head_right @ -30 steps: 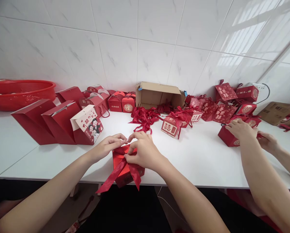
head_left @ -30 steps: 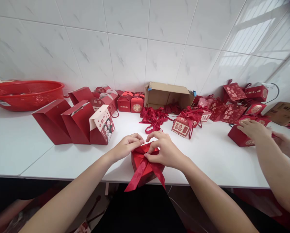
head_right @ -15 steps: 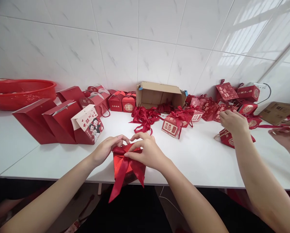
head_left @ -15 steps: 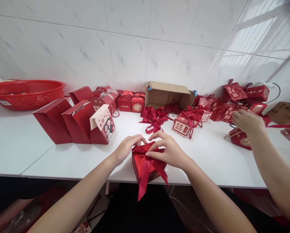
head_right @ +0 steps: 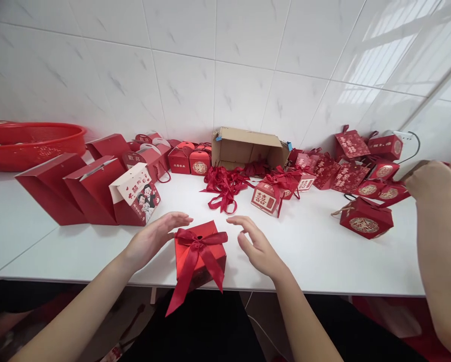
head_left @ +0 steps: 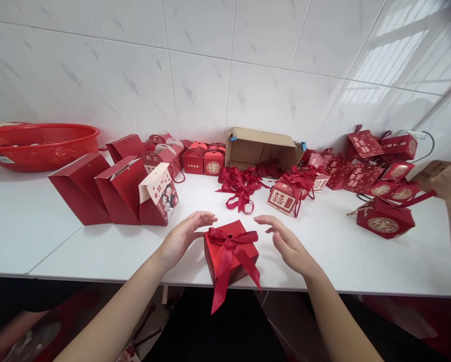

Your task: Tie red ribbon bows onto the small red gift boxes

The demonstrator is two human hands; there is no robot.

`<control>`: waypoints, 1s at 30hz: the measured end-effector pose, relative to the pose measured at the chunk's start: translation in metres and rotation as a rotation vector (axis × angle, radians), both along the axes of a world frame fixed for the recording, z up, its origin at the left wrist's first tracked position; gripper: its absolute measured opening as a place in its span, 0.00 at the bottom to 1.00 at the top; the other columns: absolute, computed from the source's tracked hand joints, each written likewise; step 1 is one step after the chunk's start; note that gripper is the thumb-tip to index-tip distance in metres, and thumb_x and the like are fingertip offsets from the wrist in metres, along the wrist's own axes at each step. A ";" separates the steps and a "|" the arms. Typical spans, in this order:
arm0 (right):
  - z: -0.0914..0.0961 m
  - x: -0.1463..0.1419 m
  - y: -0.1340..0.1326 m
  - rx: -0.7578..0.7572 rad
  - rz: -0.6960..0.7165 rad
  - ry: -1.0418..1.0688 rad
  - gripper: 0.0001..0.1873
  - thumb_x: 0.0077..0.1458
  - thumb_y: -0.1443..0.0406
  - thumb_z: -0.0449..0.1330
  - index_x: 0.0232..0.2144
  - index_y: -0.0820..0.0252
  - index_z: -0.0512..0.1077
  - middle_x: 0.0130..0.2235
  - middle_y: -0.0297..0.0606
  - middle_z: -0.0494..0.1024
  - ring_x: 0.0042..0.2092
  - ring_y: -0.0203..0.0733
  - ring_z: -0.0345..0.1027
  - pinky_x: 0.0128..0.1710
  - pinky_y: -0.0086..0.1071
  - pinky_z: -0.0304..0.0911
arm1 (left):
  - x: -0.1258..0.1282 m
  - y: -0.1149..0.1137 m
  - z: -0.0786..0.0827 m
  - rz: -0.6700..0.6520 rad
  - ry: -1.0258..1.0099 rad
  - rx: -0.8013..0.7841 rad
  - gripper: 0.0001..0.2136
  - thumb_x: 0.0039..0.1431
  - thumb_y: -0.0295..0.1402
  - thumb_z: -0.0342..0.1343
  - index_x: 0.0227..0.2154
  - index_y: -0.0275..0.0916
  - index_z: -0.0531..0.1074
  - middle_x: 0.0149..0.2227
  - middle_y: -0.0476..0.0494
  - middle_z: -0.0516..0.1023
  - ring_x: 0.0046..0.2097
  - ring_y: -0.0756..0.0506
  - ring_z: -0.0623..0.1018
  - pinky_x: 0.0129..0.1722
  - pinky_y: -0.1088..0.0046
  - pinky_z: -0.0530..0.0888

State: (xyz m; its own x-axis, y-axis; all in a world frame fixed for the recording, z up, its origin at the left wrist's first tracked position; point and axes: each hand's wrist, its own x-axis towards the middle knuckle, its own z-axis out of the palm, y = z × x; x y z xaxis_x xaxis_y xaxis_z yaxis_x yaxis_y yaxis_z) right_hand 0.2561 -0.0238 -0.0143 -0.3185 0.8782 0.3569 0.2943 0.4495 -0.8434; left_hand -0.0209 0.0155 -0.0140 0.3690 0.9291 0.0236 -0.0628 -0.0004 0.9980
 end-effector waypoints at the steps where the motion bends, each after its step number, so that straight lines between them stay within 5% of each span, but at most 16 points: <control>1: -0.008 0.005 -0.003 -0.027 0.059 -0.003 0.29 0.59 0.44 0.44 0.56 0.49 0.62 0.58 0.42 0.64 0.58 0.47 0.58 0.54 0.41 0.57 | -0.007 0.000 -0.007 0.043 0.084 0.038 0.17 0.62 0.45 0.43 0.43 0.41 0.70 0.50 0.41 0.73 0.56 0.38 0.68 0.52 0.59 0.66; 6: -0.042 0.008 -0.017 -0.129 0.139 -0.084 0.47 0.45 0.41 0.58 0.63 0.48 0.51 0.64 0.43 0.55 0.63 0.53 0.52 0.59 0.46 0.53 | -0.027 0.000 -0.045 0.213 0.727 0.442 0.17 0.58 0.44 0.49 0.46 0.42 0.70 0.54 0.40 0.70 0.59 0.36 0.63 0.59 0.52 0.58; 11: -0.053 -0.007 -0.023 -0.077 -0.015 -0.275 0.38 0.50 0.56 0.64 0.61 0.47 0.55 0.62 0.40 0.58 0.62 0.50 0.52 0.61 0.45 0.52 | -0.022 -0.005 -0.055 0.116 1.013 0.636 0.18 0.61 0.41 0.45 0.51 0.46 0.68 0.60 0.41 0.65 0.62 0.36 0.60 0.58 0.49 0.59; 17: -0.053 -0.009 -0.022 -0.133 -0.071 -0.210 0.25 0.54 0.61 0.60 0.55 0.51 0.64 0.59 0.40 0.63 0.59 0.47 0.58 0.59 0.43 0.56 | -0.023 -0.008 -0.051 0.095 1.069 0.666 0.18 0.62 0.41 0.44 0.53 0.45 0.67 0.61 0.40 0.64 0.63 0.37 0.60 0.58 0.51 0.61; 23: -0.057 -0.008 -0.024 -0.080 -0.374 -0.043 0.07 0.56 0.60 0.57 0.35 0.57 0.68 0.39 0.41 0.72 0.42 0.43 0.68 0.45 0.39 0.65 | -0.024 -0.009 -0.049 0.091 1.011 0.640 0.14 0.60 0.39 0.46 0.46 0.44 0.69 0.59 0.40 0.66 0.62 0.37 0.61 0.58 0.52 0.62; 27: -0.052 -0.004 -0.030 -0.015 -0.229 -0.081 0.20 0.59 0.56 0.52 0.20 0.59 0.68 0.36 0.40 0.68 0.40 0.43 0.66 0.43 0.39 0.64 | -0.028 -0.011 -0.043 0.099 0.902 0.579 0.10 0.59 0.34 0.43 0.35 0.41 0.69 0.59 0.42 0.66 0.63 0.39 0.59 0.58 0.54 0.63; 30: -0.051 -0.003 -0.031 -0.035 -0.086 -0.234 0.22 0.61 0.52 0.47 0.30 0.54 0.77 0.50 0.42 0.67 0.56 0.51 0.58 0.57 0.50 0.52 | -0.033 -0.014 -0.038 -0.023 0.785 0.569 0.13 0.55 0.28 0.42 0.33 0.41 0.72 0.63 0.47 0.60 0.66 0.40 0.51 0.61 0.55 0.59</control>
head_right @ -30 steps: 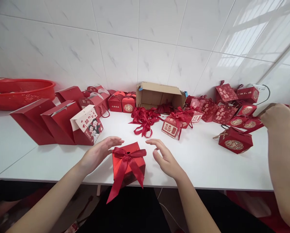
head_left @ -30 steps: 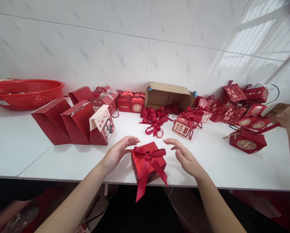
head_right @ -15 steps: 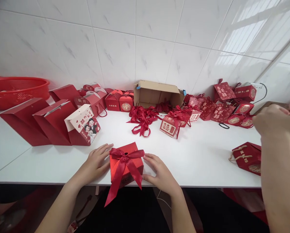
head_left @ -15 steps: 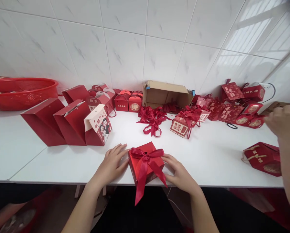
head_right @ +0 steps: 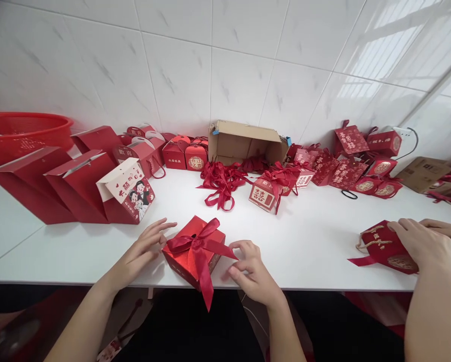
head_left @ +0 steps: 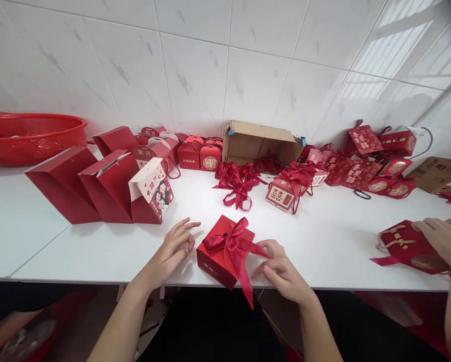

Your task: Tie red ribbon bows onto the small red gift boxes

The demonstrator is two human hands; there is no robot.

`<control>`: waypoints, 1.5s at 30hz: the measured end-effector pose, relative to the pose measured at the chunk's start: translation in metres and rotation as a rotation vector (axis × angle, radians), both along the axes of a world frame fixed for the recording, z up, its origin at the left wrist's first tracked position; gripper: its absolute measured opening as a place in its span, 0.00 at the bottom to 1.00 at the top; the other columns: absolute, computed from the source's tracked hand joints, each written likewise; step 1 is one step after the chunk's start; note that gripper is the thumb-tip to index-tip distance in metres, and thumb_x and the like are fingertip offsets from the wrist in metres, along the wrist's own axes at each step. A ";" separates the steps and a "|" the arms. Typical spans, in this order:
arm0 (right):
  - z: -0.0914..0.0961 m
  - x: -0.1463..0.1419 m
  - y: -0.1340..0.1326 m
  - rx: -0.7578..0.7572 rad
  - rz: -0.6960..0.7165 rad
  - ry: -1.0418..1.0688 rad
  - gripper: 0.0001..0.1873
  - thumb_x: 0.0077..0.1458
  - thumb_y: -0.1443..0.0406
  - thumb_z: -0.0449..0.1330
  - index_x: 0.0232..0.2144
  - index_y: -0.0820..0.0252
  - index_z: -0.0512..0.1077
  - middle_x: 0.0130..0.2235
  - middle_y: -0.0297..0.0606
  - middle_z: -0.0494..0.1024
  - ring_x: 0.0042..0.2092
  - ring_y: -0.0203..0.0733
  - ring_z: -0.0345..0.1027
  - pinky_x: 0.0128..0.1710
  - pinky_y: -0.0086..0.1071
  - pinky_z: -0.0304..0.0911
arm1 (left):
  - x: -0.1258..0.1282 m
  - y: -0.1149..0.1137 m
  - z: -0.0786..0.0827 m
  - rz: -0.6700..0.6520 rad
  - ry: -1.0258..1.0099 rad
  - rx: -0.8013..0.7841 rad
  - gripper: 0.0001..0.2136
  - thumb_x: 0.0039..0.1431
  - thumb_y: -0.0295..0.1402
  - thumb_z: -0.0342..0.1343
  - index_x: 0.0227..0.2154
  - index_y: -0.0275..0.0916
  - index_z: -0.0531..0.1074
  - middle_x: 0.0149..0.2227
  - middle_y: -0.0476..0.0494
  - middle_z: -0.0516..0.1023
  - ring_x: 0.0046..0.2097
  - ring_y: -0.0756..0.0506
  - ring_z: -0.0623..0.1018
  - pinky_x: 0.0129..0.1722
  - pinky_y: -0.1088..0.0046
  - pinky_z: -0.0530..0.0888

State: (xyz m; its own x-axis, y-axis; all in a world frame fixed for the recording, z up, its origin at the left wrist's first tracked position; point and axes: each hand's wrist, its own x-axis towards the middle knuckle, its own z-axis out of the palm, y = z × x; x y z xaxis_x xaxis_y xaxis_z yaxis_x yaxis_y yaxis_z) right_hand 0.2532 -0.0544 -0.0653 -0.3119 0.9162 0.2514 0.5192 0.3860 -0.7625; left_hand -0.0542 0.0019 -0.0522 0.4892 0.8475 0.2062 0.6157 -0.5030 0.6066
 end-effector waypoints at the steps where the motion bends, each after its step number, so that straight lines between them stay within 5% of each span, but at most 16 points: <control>1: -0.001 -0.001 0.001 -0.030 -0.028 -0.029 0.22 0.61 0.50 0.46 0.41 0.50 0.75 0.57 0.41 0.62 0.61 0.53 0.50 0.60 0.54 0.45 | -0.002 -0.001 0.001 -0.063 -0.019 -0.023 0.13 0.54 0.27 0.43 0.33 0.42 0.74 0.64 0.49 0.57 0.67 0.39 0.49 0.62 0.54 0.58; 3: -0.004 -0.003 0.002 -0.091 -0.159 -0.013 0.27 0.62 0.49 0.41 0.60 0.46 0.57 0.65 0.38 0.47 0.67 0.52 0.33 0.63 0.57 0.33 | -0.005 -0.004 0.004 -0.162 -0.078 -0.054 0.14 0.52 0.29 0.45 0.31 0.43 0.77 0.66 0.53 0.53 0.67 0.36 0.45 0.63 0.52 0.55; 5: -0.007 -0.004 0.003 -0.130 -0.255 0.069 0.30 0.63 0.50 0.37 0.65 0.47 0.41 0.68 0.36 0.38 0.68 0.46 0.26 0.64 0.54 0.31 | -0.007 -0.006 0.005 -0.151 -0.188 -0.058 0.13 0.53 0.31 0.46 0.28 0.44 0.77 0.66 0.55 0.53 0.67 0.35 0.46 0.62 0.51 0.54; 8: -0.008 -0.003 0.004 -0.139 -0.262 0.183 0.29 0.63 0.49 0.34 0.60 0.49 0.56 0.66 0.37 0.46 0.67 0.46 0.38 0.64 0.51 0.42 | -0.006 -0.006 0.003 0.033 -0.299 -0.038 0.11 0.54 0.32 0.43 0.26 0.43 0.71 0.62 0.50 0.61 0.66 0.37 0.50 0.62 0.49 0.55; 12: -0.004 -0.003 0.004 -0.130 -0.188 0.153 0.35 0.62 0.47 0.34 0.29 0.55 0.75 0.62 0.38 0.57 0.64 0.51 0.44 0.63 0.53 0.44 | 0.000 -0.002 -0.002 0.202 -0.208 -0.051 0.10 0.55 0.31 0.42 0.33 0.43 0.68 0.61 0.47 0.62 0.64 0.39 0.52 0.61 0.49 0.56; 14: -0.004 -0.004 0.004 -0.145 -0.146 0.092 0.33 0.62 0.47 0.35 0.36 0.53 0.76 0.64 0.34 0.53 0.66 0.50 0.38 0.65 0.53 0.39 | 0.002 -0.001 -0.001 0.224 -0.155 -0.062 0.14 0.55 0.30 0.42 0.40 0.45 0.69 0.62 0.46 0.59 0.64 0.39 0.52 0.61 0.50 0.56; 17: -0.005 -0.007 0.004 -0.178 -0.217 0.062 0.30 0.63 0.48 0.37 0.63 0.46 0.52 0.68 0.30 0.37 0.68 0.47 0.26 0.65 0.54 0.33 | 0.000 -0.004 0.002 0.055 -0.113 -0.091 0.15 0.54 0.30 0.44 0.41 0.45 0.73 0.64 0.48 0.56 0.66 0.37 0.49 0.61 0.52 0.57; 19: -0.006 -0.008 0.003 -0.178 -0.250 0.078 0.32 0.63 0.48 0.38 0.66 0.46 0.37 0.69 0.30 0.32 0.68 0.44 0.22 0.65 0.53 0.31 | -0.002 -0.006 0.005 -0.068 -0.130 -0.089 0.12 0.53 0.30 0.45 0.33 0.43 0.75 0.65 0.50 0.54 0.66 0.36 0.48 0.61 0.55 0.58; 22: -0.008 -0.004 0.002 -0.151 -0.253 0.172 0.29 0.63 0.48 0.38 0.62 0.47 0.52 0.68 0.34 0.42 0.68 0.46 0.32 0.65 0.52 0.40 | -0.004 -0.006 0.005 0.028 -0.188 -0.058 0.10 0.53 0.29 0.44 0.29 0.42 0.71 0.64 0.49 0.57 0.65 0.37 0.52 0.61 0.54 0.58; 25: -0.007 0.001 0.002 -0.123 -0.229 0.251 0.31 0.62 0.47 0.35 0.40 0.54 0.73 0.64 0.37 0.54 0.65 0.50 0.46 0.63 0.52 0.47 | -0.001 -0.005 0.005 0.151 -0.167 -0.065 0.14 0.54 0.28 0.43 0.40 0.44 0.69 0.62 0.46 0.58 0.64 0.38 0.54 0.60 0.50 0.58; 27: -0.006 0.002 0.002 -0.120 -0.178 0.223 0.34 0.62 0.47 0.34 0.34 0.55 0.75 0.64 0.36 0.55 0.65 0.51 0.45 0.63 0.52 0.45 | 0.002 -0.005 0.006 0.101 -0.141 -0.064 0.17 0.55 0.29 0.45 0.46 0.45 0.68 0.63 0.44 0.57 0.64 0.37 0.53 0.60 0.49 0.58; 29: -0.006 0.000 0.003 -0.129 -0.174 0.159 0.30 0.62 0.47 0.36 0.48 0.50 0.71 0.66 0.32 0.48 0.67 0.50 0.37 0.65 0.53 0.39 | 0.004 -0.007 0.009 -0.032 -0.124 -0.082 0.15 0.55 0.30 0.47 0.43 0.46 0.72 0.63 0.44 0.56 0.64 0.37 0.54 0.59 0.51 0.61; 33: -0.008 -0.005 0.003 -0.131 -0.225 0.116 0.30 0.63 0.49 0.38 0.65 0.45 0.42 0.68 0.31 0.38 0.68 0.45 0.27 0.66 0.53 0.33 | 0.004 -0.009 0.012 -0.097 -0.093 -0.105 0.09 0.54 0.28 0.48 0.28 0.43 0.74 0.60 0.44 0.60 0.62 0.38 0.59 0.58 0.56 0.64; 36: -0.009 -0.003 0.002 -0.125 -0.270 0.217 0.28 0.63 0.49 0.35 0.59 0.48 0.58 0.67 0.35 0.47 0.67 0.46 0.39 0.64 0.50 0.45 | 0.001 -0.008 0.010 0.077 -0.111 -0.027 0.06 0.53 0.29 0.48 0.32 0.42 0.69 0.56 0.41 0.64 0.60 0.38 0.62 0.58 0.54 0.64; 40: -0.005 -0.001 0.001 -0.135 -0.244 0.218 0.32 0.62 0.46 0.34 0.32 0.56 0.71 0.62 0.39 0.56 0.64 0.51 0.45 0.62 0.52 0.49 | 0.001 -0.006 0.005 0.079 -0.083 -0.019 0.13 0.54 0.29 0.48 0.43 0.43 0.67 0.59 0.41 0.61 0.62 0.38 0.58 0.59 0.54 0.61; 45: 0.005 -0.005 -0.001 -0.147 -0.137 0.090 0.31 0.63 0.48 0.35 0.33 0.54 0.74 0.62 0.36 0.55 0.66 0.51 0.38 0.64 0.53 0.43 | 0.007 -0.001 -0.001 0.171 -0.117 -0.057 0.29 0.55 0.27 0.46 0.61 0.46 0.52 0.61 0.41 0.58 0.63 0.39 0.56 0.60 0.53 0.60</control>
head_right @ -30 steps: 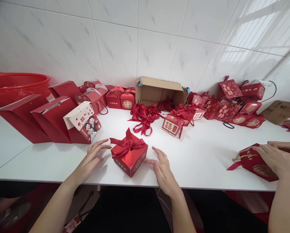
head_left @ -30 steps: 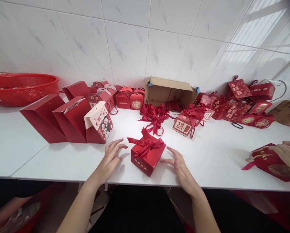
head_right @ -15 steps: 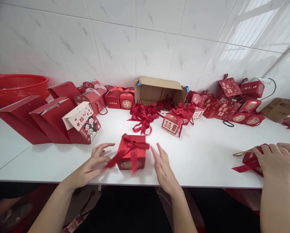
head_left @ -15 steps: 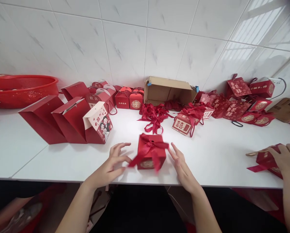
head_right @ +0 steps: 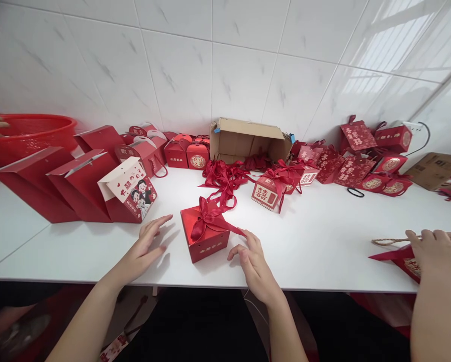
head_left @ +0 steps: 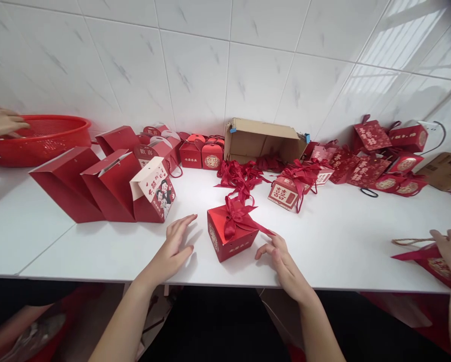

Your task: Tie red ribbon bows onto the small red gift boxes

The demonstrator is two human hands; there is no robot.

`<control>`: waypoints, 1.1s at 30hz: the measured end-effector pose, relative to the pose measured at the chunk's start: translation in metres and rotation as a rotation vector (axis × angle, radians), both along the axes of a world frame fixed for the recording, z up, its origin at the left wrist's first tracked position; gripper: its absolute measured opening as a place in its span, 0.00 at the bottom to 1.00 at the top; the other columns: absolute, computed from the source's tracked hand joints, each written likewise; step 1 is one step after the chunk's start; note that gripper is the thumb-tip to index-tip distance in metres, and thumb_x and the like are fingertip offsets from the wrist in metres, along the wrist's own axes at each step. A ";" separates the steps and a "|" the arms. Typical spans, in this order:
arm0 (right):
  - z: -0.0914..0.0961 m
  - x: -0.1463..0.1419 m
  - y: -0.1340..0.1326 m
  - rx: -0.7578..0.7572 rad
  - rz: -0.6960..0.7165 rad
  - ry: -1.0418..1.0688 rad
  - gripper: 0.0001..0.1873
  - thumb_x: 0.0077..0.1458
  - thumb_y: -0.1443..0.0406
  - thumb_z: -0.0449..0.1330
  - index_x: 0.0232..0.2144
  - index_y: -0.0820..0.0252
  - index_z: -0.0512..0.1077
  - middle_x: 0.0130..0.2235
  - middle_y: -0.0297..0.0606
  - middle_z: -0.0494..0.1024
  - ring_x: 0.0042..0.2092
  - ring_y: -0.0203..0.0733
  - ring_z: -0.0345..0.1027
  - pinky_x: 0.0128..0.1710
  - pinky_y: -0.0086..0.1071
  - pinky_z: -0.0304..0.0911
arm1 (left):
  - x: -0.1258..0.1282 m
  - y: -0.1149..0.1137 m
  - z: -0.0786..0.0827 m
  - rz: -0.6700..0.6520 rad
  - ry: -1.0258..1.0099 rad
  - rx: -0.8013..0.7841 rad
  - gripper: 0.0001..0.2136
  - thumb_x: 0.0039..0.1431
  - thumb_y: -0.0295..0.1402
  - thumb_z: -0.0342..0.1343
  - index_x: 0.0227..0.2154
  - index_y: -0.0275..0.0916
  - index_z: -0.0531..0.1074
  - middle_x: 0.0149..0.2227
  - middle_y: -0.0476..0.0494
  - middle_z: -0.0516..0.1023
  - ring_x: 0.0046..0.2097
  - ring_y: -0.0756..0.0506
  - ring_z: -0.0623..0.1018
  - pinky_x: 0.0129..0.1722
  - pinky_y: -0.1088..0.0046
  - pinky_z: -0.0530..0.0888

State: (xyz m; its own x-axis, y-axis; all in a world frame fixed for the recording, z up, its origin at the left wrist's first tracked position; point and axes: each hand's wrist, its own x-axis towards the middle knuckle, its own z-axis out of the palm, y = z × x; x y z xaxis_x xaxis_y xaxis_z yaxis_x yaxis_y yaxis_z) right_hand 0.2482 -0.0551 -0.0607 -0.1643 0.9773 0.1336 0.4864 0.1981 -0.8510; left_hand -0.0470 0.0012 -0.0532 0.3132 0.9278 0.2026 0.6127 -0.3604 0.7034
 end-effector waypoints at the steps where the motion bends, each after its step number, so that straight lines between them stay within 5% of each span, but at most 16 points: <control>1: 0.000 0.000 0.000 0.002 0.025 -0.021 0.30 0.63 0.49 0.35 0.34 0.53 0.74 0.63 0.35 0.55 0.66 0.51 0.37 0.64 0.53 0.42 | 0.002 0.001 0.000 -0.001 0.015 -0.001 0.30 0.55 0.27 0.46 0.62 0.47 0.51 0.61 0.41 0.58 0.63 0.38 0.56 0.60 0.52 0.60; 4: -0.004 0.000 0.003 0.006 0.050 -0.062 0.28 0.63 0.49 0.36 0.42 0.49 0.74 0.64 0.33 0.52 0.67 0.49 0.34 0.65 0.54 0.38 | 0.004 0.002 0.002 -0.045 0.060 0.007 0.25 0.54 0.28 0.47 0.57 0.48 0.61 0.60 0.42 0.60 0.62 0.37 0.56 0.60 0.49 0.59; 6: -0.010 0.000 0.004 -0.006 -0.024 -0.044 0.27 0.63 0.49 0.37 0.55 0.48 0.64 0.66 0.33 0.47 0.68 0.46 0.32 0.65 0.53 0.37 | 0.003 0.002 0.003 -0.047 0.046 -0.003 0.15 0.53 0.28 0.46 0.41 0.45 0.72 0.57 0.44 0.64 0.61 0.37 0.58 0.59 0.50 0.60; 8: -0.016 0.000 0.004 -0.023 -0.110 -0.013 0.29 0.63 0.49 0.38 0.63 0.48 0.50 0.67 0.35 0.43 0.68 0.43 0.29 0.66 0.51 0.36 | 0.000 0.000 0.005 -0.022 0.006 -0.021 0.09 0.53 0.28 0.45 0.26 0.42 0.71 0.54 0.44 0.68 0.60 0.38 0.60 0.58 0.52 0.62; 10: -0.019 0.000 0.004 -0.028 -0.136 0.016 0.30 0.63 0.49 0.38 0.64 0.49 0.46 0.67 0.35 0.42 0.68 0.41 0.28 0.66 0.48 0.36 | -0.002 -0.001 0.005 -0.004 -0.022 -0.034 0.09 0.53 0.29 0.45 0.21 0.41 0.67 0.52 0.45 0.69 0.59 0.38 0.61 0.58 0.53 0.62; 14: -0.016 0.001 0.003 -0.003 -0.146 0.114 0.25 0.63 0.49 0.38 0.54 0.50 0.59 0.66 0.38 0.48 0.67 0.44 0.39 0.64 0.48 0.45 | -0.003 -0.002 0.005 0.003 -0.006 -0.032 0.09 0.53 0.28 0.45 0.28 0.43 0.70 0.54 0.45 0.67 0.59 0.38 0.60 0.58 0.53 0.62; 19: -0.006 0.002 0.001 0.020 -0.111 0.140 0.25 0.63 0.49 0.37 0.30 0.55 0.66 0.59 0.39 0.61 0.64 0.48 0.45 0.60 0.46 0.51 | 0.001 -0.002 0.005 -0.055 0.047 -0.027 0.20 0.56 0.28 0.45 0.50 0.48 0.67 0.58 0.44 0.63 0.62 0.39 0.57 0.60 0.53 0.59; 22: -0.003 0.001 0.000 0.032 -0.035 0.115 0.26 0.63 0.49 0.37 0.32 0.54 0.69 0.59 0.38 0.61 0.62 0.49 0.49 0.60 0.45 0.50 | 0.005 -0.001 0.006 -0.091 0.103 -0.028 0.25 0.56 0.28 0.44 0.58 0.50 0.60 0.60 0.44 0.60 0.62 0.38 0.56 0.60 0.51 0.58; 33: 0.002 0.000 -0.001 0.056 0.061 0.002 0.25 0.65 0.53 0.36 0.38 0.52 0.70 0.51 0.39 0.72 0.56 0.49 0.60 0.59 0.47 0.48 | 0.004 0.001 0.002 -0.076 0.094 -0.032 0.27 0.54 0.26 0.43 0.59 0.47 0.58 0.61 0.43 0.59 0.63 0.39 0.55 0.61 0.55 0.58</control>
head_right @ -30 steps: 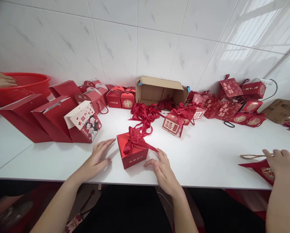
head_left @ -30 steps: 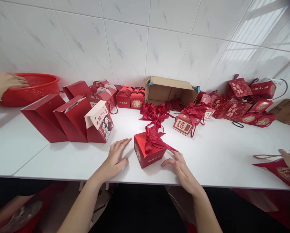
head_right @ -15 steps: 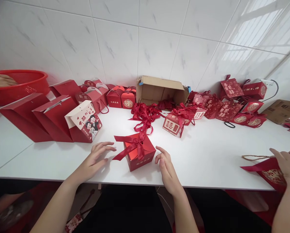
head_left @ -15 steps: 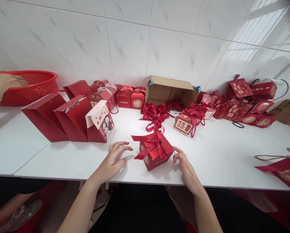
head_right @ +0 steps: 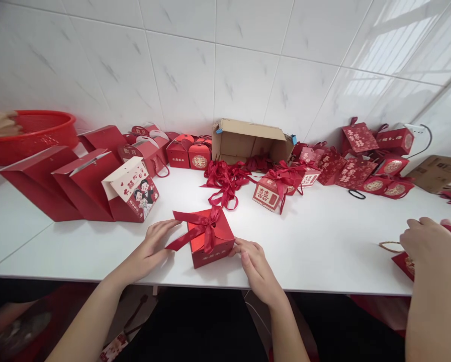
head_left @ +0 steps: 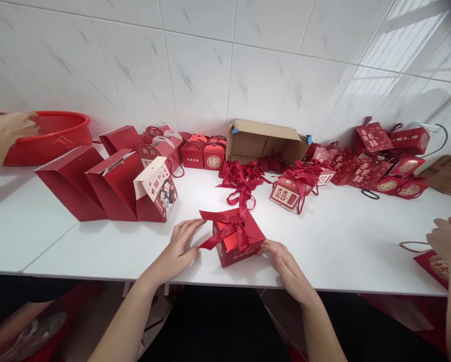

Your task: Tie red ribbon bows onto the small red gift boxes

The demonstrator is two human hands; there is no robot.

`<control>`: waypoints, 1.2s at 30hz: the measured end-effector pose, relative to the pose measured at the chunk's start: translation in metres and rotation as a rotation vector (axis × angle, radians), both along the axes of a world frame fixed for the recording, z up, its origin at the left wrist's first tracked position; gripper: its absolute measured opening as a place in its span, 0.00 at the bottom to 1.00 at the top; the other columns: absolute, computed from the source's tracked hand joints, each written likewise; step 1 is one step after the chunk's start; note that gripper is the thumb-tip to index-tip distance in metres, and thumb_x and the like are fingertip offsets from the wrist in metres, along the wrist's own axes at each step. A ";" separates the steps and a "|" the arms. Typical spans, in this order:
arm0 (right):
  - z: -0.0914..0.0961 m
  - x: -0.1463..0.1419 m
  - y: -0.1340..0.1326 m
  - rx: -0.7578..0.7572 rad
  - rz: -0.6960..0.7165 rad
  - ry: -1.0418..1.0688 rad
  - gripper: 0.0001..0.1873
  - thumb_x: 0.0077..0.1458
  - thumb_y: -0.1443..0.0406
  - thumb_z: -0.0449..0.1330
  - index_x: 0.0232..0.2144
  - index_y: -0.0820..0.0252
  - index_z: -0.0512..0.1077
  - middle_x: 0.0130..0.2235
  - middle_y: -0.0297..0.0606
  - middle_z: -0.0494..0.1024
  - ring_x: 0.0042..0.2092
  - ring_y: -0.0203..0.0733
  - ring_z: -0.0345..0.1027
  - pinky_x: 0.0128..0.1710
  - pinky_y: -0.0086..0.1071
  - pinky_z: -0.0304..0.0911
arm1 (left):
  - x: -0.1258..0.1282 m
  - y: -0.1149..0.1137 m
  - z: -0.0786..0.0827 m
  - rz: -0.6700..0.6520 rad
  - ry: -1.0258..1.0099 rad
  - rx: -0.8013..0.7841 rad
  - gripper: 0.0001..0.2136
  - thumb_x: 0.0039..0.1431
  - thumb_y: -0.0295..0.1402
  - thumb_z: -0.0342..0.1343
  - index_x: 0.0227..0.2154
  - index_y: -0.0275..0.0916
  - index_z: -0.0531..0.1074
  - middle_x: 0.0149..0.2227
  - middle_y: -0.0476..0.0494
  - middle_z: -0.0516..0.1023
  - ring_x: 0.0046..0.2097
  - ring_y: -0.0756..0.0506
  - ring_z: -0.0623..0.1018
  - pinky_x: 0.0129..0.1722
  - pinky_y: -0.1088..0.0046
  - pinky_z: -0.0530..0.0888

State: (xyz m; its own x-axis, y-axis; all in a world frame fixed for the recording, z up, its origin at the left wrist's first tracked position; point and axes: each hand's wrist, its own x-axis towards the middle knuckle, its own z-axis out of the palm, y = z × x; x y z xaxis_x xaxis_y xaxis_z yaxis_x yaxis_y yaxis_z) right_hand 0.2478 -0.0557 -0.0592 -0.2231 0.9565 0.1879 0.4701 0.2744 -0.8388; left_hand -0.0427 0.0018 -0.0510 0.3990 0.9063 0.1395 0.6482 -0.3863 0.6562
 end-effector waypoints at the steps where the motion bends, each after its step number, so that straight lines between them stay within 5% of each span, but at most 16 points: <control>1: 0.001 0.000 0.000 -0.005 0.006 0.002 0.25 0.65 0.53 0.36 0.38 0.52 0.71 0.51 0.38 0.72 0.56 0.48 0.60 0.59 0.47 0.47 | 0.000 0.001 0.000 0.002 0.000 0.004 0.28 0.54 0.26 0.43 0.59 0.47 0.57 0.61 0.43 0.59 0.63 0.39 0.56 0.61 0.55 0.58; 9: 0.000 0.000 0.000 -0.032 0.067 0.014 0.24 0.65 0.54 0.37 0.35 0.51 0.71 0.56 0.34 0.70 0.59 0.46 0.58 0.61 0.50 0.39 | 0.001 0.002 0.000 -0.032 0.015 -0.017 0.27 0.55 0.25 0.42 0.59 0.48 0.57 0.62 0.45 0.57 0.64 0.39 0.53 0.61 0.52 0.56; 21: -0.004 0.003 0.002 -0.055 0.095 -0.019 0.25 0.65 0.53 0.37 0.43 0.47 0.73 0.60 0.32 0.64 0.62 0.46 0.55 0.63 0.50 0.37 | 0.000 0.001 0.002 -0.042 -0.057 0.005 0.26 0.52 0.25 0.44 0.56 0.46 0.61 0.59 0.43 0.61 0.62 0.40 0.58 0.60 0.53 0.59; 23: -0.007 0.002 0.003 -0.076 0.033 -0.026 0.25 0.64 0.51 0.37 0.53 0.44 0.68 0.65 0.29 0.53 0.65 0.46 0.46 0.64 0.50 0.37 | -0.002 0.001 0.000 -0.008 -0.102 0.043 0.21 0.50 0.24 0.44 0.47 0.44 0.68 0.58 0.43 0.63 0.61 0.40 0.59 0.60 0.54 0.60; 26: -0.010 0.000 0.004 -0.120 -0.091 -0.034 0.29 0.63 0.48 0.39 0.64 0.41 0.46 0.68 0.25 0.34 0.68 0.45 0.28 0.65 0.50 0.33 | -0.006 0.000 -0.002 0.043 -0.150 0.136 0.12 0.51 0.24 0.43 0.23 0.41 0.70 0.55 0.46 0.68 0.61 0.40 0.58 0.59 0.53 0.61; 29: -0.011 -0.001 0.004 -0.133 -0.103 -0.034 0.30 0.63 0.48 0.39 0.65 0.40 0.40 0.68 0.22 0.31 0.68 0.42 0.23 0.66 0.49 0.31 | -0.008 -0.001 -0.002 0.080 -0.169 0.192 0.13 0.51 0.24 0.43 0.16 0.40 0.65 0.51 0.46 0.71 0.60 0.39 0.59 0.58 0.52 0.61; 33: -0.012 0.001 0.002 -0.101 -0.078 0.021 0.27 0.64 0.50 0.38 0.64 0.40 0.47 0.68 0.23 0.40 0.68 0.41 0.31 0.66 0.47 0.35 | -0.005 0.000 0.000 0.153 -0.169 0.187 0.09 0.49 0.25 0.44 0.21 0.41 0.67 0.50 0.44 0.71 0.58 0.38 0.61 0.58 0.50 0.60; 36: -0.013 0.002 0.001 -0.098 -0.053 0.050 0.27 0.64 0.50 0.39 0.63 0.42 0.50 0.67 0.27 0.49 0.67 0.42 0.40 0.66 0.46 0.40 | -0.004 0.000 -0.001 0.170 -0.179 0.127 0.15 0.48 0.25 0.45 0.36 0.43 0.71 0.51 0.43 0.69 0.59 0.39 0.62 0.60 0.52 0.60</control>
